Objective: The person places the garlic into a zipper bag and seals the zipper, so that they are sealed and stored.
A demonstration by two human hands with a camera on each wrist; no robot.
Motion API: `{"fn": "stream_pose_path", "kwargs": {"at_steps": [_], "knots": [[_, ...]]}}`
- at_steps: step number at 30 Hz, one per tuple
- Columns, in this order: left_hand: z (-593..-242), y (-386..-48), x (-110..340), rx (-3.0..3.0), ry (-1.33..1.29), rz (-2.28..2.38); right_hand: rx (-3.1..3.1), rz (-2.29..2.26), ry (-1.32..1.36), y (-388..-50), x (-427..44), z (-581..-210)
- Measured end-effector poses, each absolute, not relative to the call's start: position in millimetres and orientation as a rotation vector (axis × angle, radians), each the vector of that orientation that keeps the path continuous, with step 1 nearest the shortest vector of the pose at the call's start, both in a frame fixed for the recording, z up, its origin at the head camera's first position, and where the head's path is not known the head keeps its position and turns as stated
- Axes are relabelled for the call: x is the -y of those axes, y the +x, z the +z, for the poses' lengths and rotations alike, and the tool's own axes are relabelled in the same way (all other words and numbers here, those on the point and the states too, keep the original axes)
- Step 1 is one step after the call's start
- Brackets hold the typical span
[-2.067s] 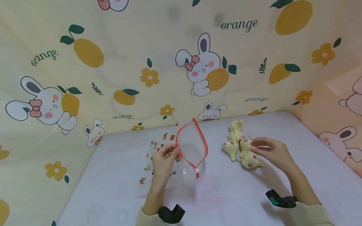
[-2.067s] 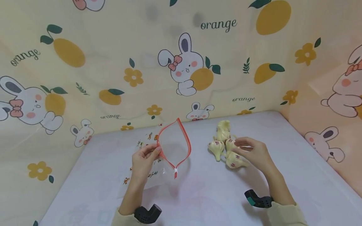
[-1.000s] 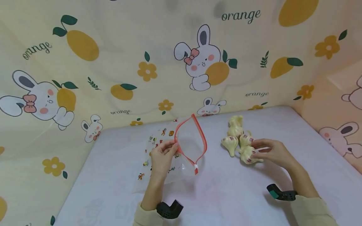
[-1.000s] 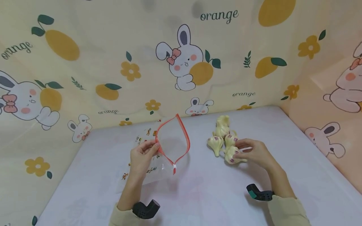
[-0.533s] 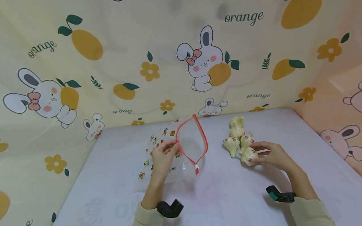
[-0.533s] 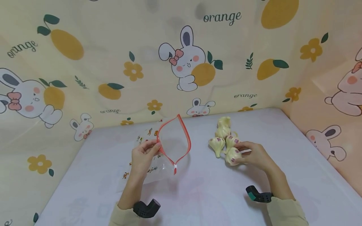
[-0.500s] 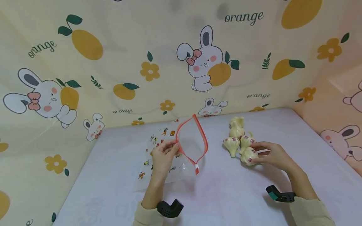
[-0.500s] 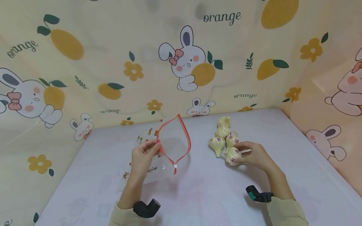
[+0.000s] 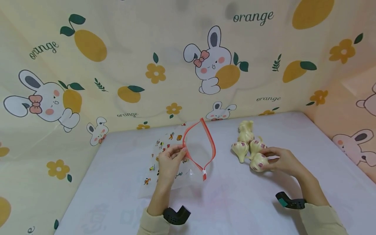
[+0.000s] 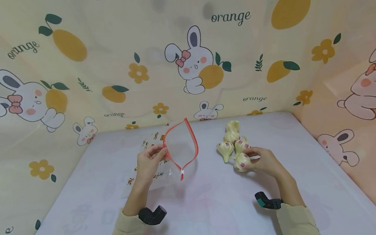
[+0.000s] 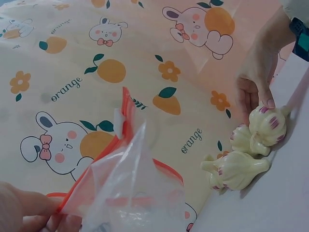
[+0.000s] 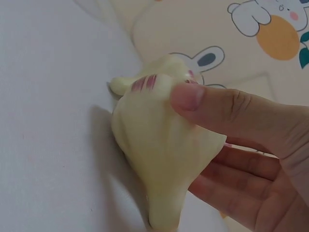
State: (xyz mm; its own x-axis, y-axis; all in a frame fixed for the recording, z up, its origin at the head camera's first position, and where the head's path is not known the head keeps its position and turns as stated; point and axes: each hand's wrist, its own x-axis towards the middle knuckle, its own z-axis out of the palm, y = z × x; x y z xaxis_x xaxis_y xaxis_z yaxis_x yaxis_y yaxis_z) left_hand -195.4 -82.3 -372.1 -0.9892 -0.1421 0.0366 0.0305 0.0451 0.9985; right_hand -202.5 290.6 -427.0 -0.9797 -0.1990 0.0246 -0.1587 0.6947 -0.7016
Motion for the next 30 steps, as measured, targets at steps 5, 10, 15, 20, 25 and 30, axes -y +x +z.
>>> {"fn": "stream_pose_path", "kwargs": {"at_steps": [5, 10, 15, 20, 25, 30], "knots": [[-371, -195, 82, 2.166, 0.108, -2.082, -2.845, -1.169, -0.278, -202, -289, -426], [-372, -194, 83, 2.158, 0.096, -2.097, -2.833, -1.165, -0.261, -201, -287, -426], [-372, -194, 83, 2.153, 0.096, -2.115, -2.817, -1.207, -0.259, -199, -283, -425], [-371, -194, 83, 2.158, 0.101, -2.11, -2.83, -1.224, -0.285, -200, -279, -422], [-373, -195, 83, 2.166, 0.106, -2.107, -2.836, -1.273, -0.306, -201, -274, -419], [-373, -195, 83, 2.16, 0.109, -2.106, -2.847, -1.302, -0.328, -204, -269, -418]]}}
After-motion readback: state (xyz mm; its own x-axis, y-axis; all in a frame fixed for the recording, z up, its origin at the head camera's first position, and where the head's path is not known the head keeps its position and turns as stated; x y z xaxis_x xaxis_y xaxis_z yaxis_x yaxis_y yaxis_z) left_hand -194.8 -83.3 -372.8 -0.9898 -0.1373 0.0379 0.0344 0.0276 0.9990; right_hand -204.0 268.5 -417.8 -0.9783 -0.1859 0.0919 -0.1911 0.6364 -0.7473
